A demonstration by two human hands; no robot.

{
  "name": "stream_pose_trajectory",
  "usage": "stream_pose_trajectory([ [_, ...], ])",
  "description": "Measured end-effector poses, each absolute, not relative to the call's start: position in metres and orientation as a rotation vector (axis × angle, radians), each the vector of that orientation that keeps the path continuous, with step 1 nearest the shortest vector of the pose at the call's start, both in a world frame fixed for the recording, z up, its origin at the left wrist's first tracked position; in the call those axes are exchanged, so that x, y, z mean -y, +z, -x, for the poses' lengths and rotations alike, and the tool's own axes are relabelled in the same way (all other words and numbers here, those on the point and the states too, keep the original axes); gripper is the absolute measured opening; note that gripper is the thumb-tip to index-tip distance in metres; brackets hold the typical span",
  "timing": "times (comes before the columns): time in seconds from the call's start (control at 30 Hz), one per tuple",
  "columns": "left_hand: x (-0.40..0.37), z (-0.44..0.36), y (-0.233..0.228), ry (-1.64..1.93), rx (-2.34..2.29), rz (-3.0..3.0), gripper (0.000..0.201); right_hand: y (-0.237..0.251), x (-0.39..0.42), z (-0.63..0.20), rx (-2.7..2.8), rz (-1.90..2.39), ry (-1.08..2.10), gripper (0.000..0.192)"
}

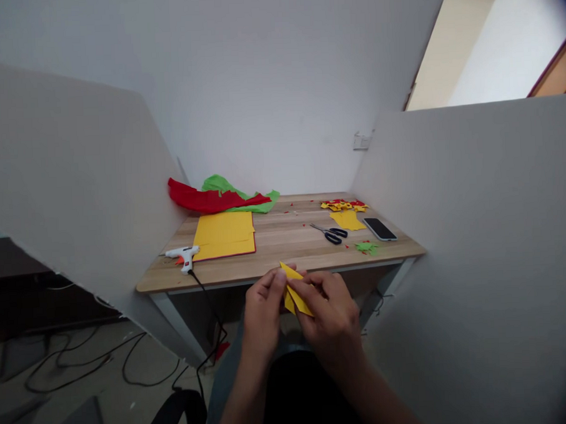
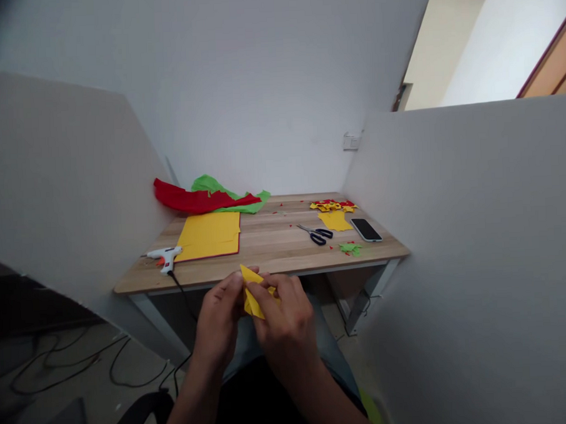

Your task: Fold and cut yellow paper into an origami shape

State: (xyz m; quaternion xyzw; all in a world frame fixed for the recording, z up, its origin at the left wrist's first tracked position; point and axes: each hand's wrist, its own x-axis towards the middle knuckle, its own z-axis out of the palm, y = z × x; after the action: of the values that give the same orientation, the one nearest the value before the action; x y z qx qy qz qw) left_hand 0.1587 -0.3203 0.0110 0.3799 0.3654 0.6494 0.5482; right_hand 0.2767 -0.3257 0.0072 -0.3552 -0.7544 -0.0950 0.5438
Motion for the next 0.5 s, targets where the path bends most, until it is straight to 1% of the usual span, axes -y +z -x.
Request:
stream_pose_trajectory([
  [0.07,0.321,-0.156,0.013,1.553,-0.894,-0.919,0.042,0.012,0.331,-0.278,1.841,0.814,-0.165,0.028],
  [0.17,0.320,-0.149,0.015,1.592,-0.961,-0.976,0.037,0.021,0.336,-0.286,1.923,0.767,0.109,0.032],
  [0.3,0.323,-0.146,0.018,1.604,-1.106,-1.207,0.030,0.030,0.331,-0.298,1.719,0.863,0.479,0.019],
  [0.4,0.329,-0.148,0.021,1.580,-1.178,-1.572,0.034,0.030,0.323,-0.304,1.603,0.834,0.892,0.012],
  [0.5,0.337,-0.150,0.025,1.498,-1.177,-1.895,0.038,0.026,0.319,-0.307,1.498,0.698,1.309,0.021],
])
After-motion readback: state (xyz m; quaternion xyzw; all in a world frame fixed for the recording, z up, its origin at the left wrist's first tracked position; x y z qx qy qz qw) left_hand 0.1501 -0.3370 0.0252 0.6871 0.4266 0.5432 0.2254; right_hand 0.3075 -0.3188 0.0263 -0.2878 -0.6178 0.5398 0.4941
